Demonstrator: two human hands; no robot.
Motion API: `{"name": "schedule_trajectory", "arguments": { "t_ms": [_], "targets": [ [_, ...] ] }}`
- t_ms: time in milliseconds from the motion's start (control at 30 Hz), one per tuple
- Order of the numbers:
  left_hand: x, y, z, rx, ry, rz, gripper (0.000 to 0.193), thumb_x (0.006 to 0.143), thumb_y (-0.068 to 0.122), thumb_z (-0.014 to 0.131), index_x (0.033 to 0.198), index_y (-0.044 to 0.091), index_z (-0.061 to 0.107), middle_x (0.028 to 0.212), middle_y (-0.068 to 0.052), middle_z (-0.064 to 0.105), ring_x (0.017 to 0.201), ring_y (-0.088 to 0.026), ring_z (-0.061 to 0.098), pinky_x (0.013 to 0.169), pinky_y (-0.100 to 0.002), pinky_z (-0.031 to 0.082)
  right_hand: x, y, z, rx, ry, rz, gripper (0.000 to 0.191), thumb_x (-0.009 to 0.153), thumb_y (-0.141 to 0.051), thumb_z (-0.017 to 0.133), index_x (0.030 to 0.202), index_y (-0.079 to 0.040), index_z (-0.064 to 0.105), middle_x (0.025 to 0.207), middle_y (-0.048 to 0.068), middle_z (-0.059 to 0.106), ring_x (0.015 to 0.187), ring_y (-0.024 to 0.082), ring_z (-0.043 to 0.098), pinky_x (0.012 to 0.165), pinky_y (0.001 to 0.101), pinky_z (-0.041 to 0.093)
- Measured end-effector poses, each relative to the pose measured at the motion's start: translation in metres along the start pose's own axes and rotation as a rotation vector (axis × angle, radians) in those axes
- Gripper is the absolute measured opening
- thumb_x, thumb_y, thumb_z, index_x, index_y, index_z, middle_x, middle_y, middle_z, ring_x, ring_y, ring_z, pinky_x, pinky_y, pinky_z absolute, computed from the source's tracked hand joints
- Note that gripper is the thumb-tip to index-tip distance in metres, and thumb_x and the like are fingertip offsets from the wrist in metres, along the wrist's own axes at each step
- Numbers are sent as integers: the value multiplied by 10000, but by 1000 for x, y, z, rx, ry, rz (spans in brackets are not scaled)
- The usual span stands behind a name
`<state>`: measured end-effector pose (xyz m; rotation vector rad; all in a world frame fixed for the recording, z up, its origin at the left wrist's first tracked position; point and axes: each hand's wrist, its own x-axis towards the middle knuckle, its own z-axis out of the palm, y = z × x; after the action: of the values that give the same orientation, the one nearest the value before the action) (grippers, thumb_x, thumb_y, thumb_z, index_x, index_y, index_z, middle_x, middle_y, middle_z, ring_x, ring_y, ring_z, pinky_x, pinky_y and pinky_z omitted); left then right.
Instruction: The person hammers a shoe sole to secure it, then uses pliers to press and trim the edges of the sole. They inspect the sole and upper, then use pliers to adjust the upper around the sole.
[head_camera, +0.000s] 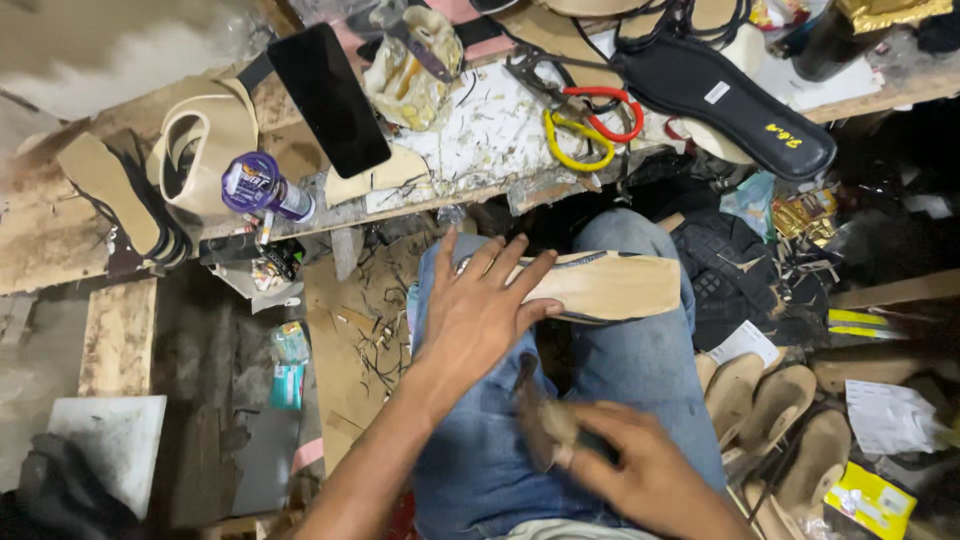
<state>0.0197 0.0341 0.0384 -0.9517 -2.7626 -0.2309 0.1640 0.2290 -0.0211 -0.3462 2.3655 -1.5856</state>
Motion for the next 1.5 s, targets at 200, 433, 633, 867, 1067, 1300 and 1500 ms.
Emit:
{"name": "schedule_trajectory", "arguments": {
  "t_ms": [200,433,633,867,1067,1300,1500],
  "targets": [
    [24,50,16,416,-254,19,732,924,560,507,1568,262,328,1632,-66,277,1526,-272,230,1210,-617,137,-4,-11,27,-263,-386,-430,362,952,-348,713,1247,-138,716,1100,89,627,1111,275,552,962,445,414],
    [34,52,45,222,-253,161,818,863,353,676,1600,352,320,1571,-158,402,1282,-362,510,1057,-485,388,-2,0,39,-324,-464,-420,416,999,-308,669,1334,-61,652,1065,127,603,1049,297,575,924,421,444],
    [40,36,13,-23,-106,149,778,861,262,752,1559,359,422,1390,-164,575,1123,-337,608,913,-454,458,-8,17,32,-110,-192,-262,310,982,-238,740,1252,-87,744,956,89,719,946,231,696,873,331,545],
    [10,-8,-28,-1821,252,-228,852,976,570,658,1553,14,366,1448,-199,544,1288,-348,579,1084,-512,504,19,-1,10,140,352,-80,798,777,-149,860,1433,6,432,1177,174,659,1101,232,653,964,338,511],
    [1,-16,8,-2758,294,-373,961,998,772,387,1530,-28,414,1398,-225,582,1229,-345,629,1040,-516,544,47,-20,11,3,331,-171,1000,744,-200,870,1567,-19,332,1389,188,659,1267,238,656,1042,331,488],
    [-13,-22,30,-2936,343,-274,854,1068,717,290,1538,16,424,1435,-222,583,1204,-361,642,1017,-521,555,50,-10,25,-28,292,-249,1227,644,-232,932,1603,-5,200,1497,236,512,1372,265,508,1091,367,400],
    [-17,-15,21,-2698,304,-195,875,1113,700,261,1606,-9,402,1505,-228,566,1243,-349,632,1035,-503,546,42,12,57,464,391,18,988,800,-51,745,1627,-42,203,1508,166,486,1312,238,540,1045,365,466]
  ]
}}
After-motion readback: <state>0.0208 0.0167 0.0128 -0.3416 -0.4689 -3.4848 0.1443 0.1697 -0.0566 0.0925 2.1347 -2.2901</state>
